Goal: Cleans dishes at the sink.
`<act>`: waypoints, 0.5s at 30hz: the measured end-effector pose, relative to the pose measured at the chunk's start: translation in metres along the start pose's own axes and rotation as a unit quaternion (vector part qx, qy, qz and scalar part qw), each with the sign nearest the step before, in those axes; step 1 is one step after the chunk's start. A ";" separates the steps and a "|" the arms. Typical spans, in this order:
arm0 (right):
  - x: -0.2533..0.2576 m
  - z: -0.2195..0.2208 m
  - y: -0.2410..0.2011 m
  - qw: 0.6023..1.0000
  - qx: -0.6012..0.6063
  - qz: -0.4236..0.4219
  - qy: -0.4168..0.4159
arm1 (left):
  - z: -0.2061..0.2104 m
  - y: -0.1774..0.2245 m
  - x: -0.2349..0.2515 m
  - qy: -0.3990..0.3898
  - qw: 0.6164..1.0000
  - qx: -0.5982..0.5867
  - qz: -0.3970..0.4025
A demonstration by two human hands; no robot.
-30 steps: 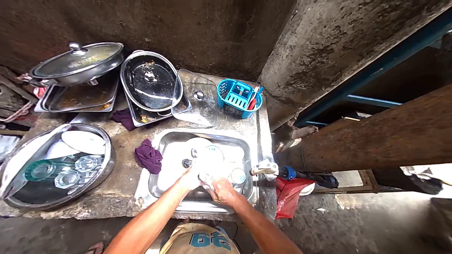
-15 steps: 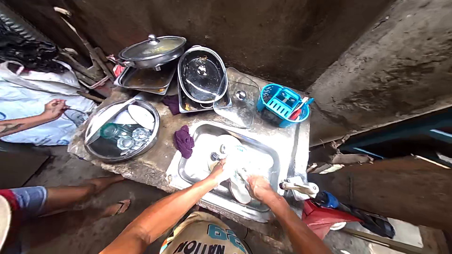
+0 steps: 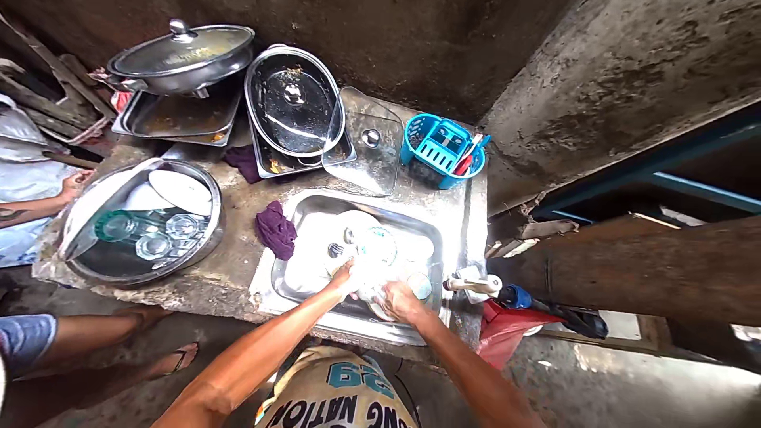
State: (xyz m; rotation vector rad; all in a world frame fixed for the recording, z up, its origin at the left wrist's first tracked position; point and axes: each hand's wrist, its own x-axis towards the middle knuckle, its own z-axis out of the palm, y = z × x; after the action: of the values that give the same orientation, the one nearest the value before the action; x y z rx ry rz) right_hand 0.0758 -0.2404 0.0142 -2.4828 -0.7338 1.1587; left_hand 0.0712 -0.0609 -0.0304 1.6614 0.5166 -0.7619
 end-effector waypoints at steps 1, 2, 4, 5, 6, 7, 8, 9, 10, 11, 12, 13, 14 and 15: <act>-0.005 0.004 0.001 1.000 0.011 -0.009 -0.011 | -0.003 0.001 0.005 -0.007 1.000 0.020 -0.004; -0.008 0.010 0.004 1.000 0.005 -0.020 -0.013 | -0.003 0.000 0.009 -0.016 0.999 0.043 -0.006; -0.009 0.021 0.005 0.999 -0.039 -0.018 -0.008 | 0.001 0.001 0.010 -0.040 0.994 0.106 0.005; -0.008 0.026 0.006 0.999 -0.053 -0.006 0.003 | 0.001 0.010 0.009 -0.055 0.984 0.165 0.018; -0.007 0.028 0.007 0.999 -0.051 0.010 0.011 | 0.001 0.021 0.009 -0.065 0.966 0.248 0.040; -0.008 0.030 0.007 0.999 -0.036 0.028 0.013 | 0.001 0.031 0.009 -0.064 0.941 0.327 0.064; -0.009 0.032 0.008 0.999 -0.022 0.042 0.019 | 0.000 0.040 0.010 -0.042 0.917 0.385 0.090; -0.009 0.035 0.009 0.998 -0.011 0.054 0.024 | 0.000 0.047 0.013 0.000 0.901 0.417 0.117; -0.010 0.038 0.009 0.998 -0.005 0.065 0.023 | 0.000 0.051 0.020 0.041 0.894 0.422 0.143; -0.010 0.041 0.007 0.997 -0.006 0.079 0.017 | -0.001 0.052 0.031 0.067 0.892 0.421 0.149; -0.009 0.042 0.005 0.996 -0.009 0.094 0.005 | -0.001 0.055 0.043 0.083 0.894 0.420 0.131; -0.008 0.045 0.004 0.994 -0.016 0.109 -0.002 | -0.001 0.058 0.053 0.092 0.898 0.417 0.107; -0.008 0.050 0.007 0.993 -0.025 0.119 0.008 | 0.000 0.062 0.057 0.089 0.905 0.408 0.082; -0.008 0.057 0.012 0.992 -0.032 0.121 0.034 | 0.001 0.064 0.061 0.088 0.911 0.396 0.069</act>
State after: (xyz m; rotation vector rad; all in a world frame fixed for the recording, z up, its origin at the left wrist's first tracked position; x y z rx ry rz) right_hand 0.0310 -0.2510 -0.0224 -2.7087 -0.4667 1.1378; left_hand 0.1578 -0.0802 -0.0304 2.5097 0.2030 -0.7692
